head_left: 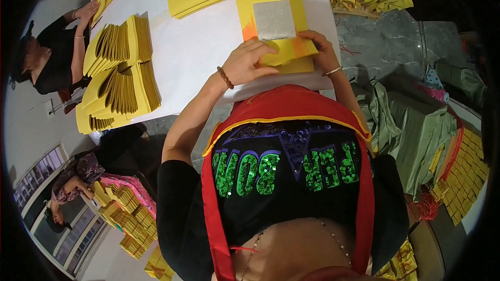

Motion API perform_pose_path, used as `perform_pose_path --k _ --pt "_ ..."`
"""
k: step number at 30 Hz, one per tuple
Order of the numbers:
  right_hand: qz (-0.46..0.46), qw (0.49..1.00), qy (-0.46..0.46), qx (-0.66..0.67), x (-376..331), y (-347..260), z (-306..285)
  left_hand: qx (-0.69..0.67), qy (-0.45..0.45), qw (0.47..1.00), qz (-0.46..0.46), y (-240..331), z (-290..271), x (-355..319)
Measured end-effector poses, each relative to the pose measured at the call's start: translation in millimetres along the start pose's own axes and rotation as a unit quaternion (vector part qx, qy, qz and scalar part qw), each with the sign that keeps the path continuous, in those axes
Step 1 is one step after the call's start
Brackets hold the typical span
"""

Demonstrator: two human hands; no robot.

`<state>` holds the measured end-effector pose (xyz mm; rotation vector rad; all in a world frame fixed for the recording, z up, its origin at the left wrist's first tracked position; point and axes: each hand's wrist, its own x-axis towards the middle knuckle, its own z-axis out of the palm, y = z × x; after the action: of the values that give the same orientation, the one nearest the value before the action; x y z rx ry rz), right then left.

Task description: Folding and stacking sheets of joss paper on a workbench.

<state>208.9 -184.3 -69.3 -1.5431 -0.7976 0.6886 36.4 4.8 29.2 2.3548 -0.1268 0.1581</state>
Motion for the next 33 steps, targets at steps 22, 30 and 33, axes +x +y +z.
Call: perform_pose_path --k 22,30,33 --pt "0.045 0.999 0.024 -0.004 -2.0 -8.3 1.4 -0.347 -0.032 0.886 -0.306 -35.9 5.4 -0.7" --pt "0.028 0.997 -0.016 -0.071 -2.6 -10.9 -5.4 -0.347 -0.034 0.890 -0.293 -33.9 5.4 -1.1" --pt "-0.003 0.997 -0.058 0.057 -2.0 -16.0 -9.8 -0.339 -0.053 0.892 -0.293 -35.2 3.0 -0.3"
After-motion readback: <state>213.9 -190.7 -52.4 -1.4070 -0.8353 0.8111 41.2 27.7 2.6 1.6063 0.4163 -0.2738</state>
